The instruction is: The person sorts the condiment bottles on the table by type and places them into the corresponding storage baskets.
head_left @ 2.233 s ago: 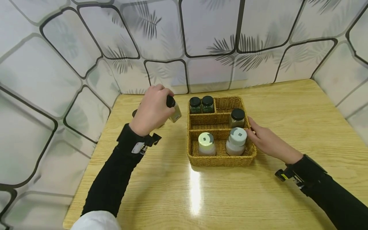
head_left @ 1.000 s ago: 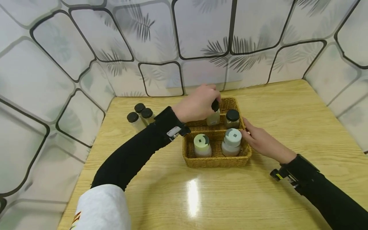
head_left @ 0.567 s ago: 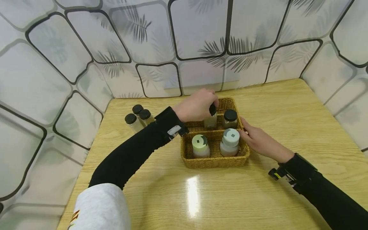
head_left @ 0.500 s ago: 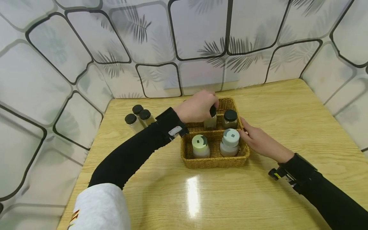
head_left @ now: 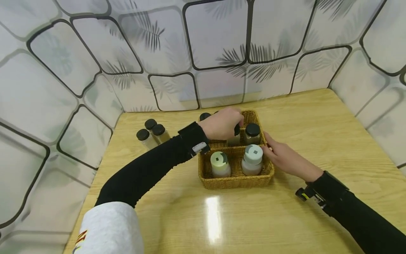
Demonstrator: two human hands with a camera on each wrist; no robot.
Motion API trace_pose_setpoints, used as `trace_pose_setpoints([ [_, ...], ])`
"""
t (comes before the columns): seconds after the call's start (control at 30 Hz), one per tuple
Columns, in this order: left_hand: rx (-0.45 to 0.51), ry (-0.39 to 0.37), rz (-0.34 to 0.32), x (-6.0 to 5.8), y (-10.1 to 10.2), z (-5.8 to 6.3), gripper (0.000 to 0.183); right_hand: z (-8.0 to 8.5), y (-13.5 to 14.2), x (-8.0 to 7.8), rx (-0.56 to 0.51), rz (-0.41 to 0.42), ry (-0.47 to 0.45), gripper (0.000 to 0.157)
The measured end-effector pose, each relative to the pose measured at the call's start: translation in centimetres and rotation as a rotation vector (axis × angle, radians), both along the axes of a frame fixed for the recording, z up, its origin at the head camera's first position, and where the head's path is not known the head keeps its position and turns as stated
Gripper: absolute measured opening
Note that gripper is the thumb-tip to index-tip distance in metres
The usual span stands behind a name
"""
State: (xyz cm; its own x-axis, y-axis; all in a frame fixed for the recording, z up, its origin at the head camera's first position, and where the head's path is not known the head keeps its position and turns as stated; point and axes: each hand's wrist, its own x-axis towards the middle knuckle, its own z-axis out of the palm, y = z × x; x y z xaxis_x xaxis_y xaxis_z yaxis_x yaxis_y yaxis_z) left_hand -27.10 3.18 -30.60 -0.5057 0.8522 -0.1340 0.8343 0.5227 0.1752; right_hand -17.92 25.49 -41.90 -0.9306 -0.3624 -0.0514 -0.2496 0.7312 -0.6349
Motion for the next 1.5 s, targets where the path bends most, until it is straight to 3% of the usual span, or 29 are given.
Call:
trace_pose_setpoints([
  [0.57,-0.029,-0.033,-0.026,-0.3,0.7,-1.3,0.029,0.0,0.0,0.2,-0.010,0.010,0.006,0.066],
  [1.5,-0.031,-0.067,-0.011,-0.6,-0.3,-1.3,0.031,0.1,0.0,0.3,-0.012,-0.004,-0.010,0.066],
])
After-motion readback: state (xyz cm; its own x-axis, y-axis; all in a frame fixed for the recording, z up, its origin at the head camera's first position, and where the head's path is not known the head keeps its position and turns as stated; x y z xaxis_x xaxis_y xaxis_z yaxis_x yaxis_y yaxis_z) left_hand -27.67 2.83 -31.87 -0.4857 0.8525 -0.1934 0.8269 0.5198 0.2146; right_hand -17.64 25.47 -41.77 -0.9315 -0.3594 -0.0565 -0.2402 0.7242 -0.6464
